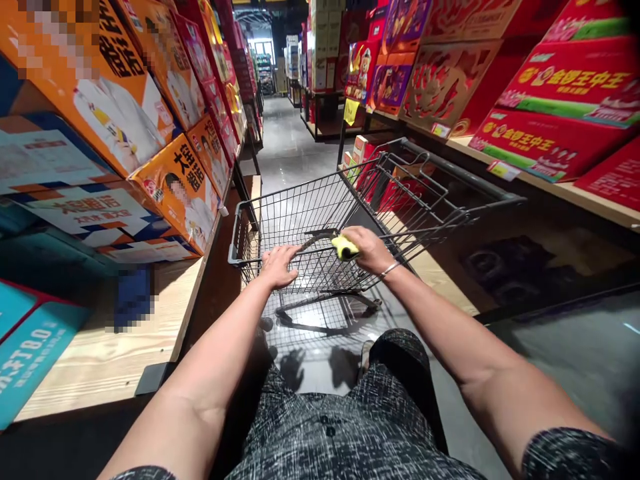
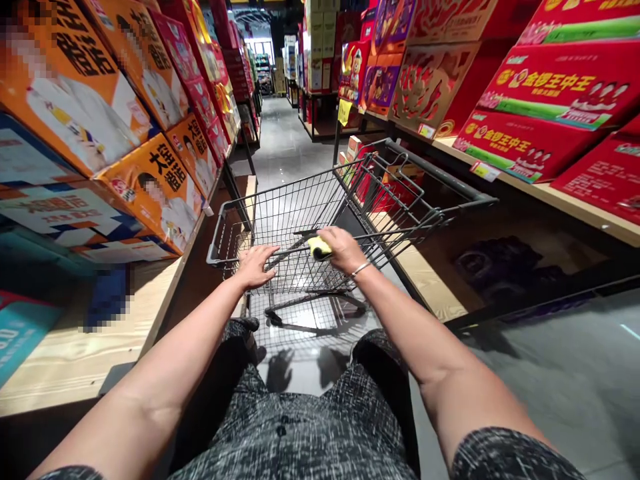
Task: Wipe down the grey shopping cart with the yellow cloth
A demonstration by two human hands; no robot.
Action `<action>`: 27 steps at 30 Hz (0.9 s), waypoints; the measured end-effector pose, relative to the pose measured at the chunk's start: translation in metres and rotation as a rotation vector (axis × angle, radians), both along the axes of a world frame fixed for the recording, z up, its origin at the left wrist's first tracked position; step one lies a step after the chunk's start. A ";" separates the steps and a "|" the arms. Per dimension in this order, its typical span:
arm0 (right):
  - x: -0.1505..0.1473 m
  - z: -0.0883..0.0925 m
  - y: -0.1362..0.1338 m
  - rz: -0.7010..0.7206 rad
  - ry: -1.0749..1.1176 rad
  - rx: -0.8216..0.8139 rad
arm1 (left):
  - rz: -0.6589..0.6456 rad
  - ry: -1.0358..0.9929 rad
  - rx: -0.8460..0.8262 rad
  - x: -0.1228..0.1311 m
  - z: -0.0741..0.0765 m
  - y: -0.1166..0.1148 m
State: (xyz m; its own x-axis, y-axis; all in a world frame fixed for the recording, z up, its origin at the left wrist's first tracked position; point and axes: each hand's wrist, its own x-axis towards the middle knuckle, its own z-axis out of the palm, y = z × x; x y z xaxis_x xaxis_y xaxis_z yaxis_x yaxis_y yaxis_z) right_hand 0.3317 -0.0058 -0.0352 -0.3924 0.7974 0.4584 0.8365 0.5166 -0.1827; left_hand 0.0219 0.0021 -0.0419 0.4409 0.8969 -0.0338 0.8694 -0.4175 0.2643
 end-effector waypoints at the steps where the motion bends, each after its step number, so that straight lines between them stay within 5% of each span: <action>1: 0.019 0.005 0.000 -0.083 -0.033 -0.011 | 0.007 0.002 0.002 -0.002 0.000 0.002; 4: 0.062 0.014 -0.003 -0.422 -0.119 -0.002 | 0.008 0.014 -0.006 -0.004 0.001 0.006; 6: 0.066 0.010 -0.007 -0.538 -0.120 0.032 | 0.000 0.028 -0.022 -0.004 0.003 0.007; 12: -0.039 -0.016 -0.011 -0.237 -0.114 0.072 | -0.003 0.031 -0.070 -0.004 0.009 0.006; 17: -0.105 -0.015 -0.006 -0.106 -0.209 -0.010 | -0.017 0.042 -0.043 -0.015 0.006 0.012; 21: -0.070 -0.015 -0.008 -0.098 -0.245 0.067 | 0.016 -0.007 -0.051 -0.030 0.004 0.022; 27: 0.006 -0.029 -0.021 -0.342 -0.129 0.245 | 0.064 -0.038 -0.066 -0.040 0.004 0.034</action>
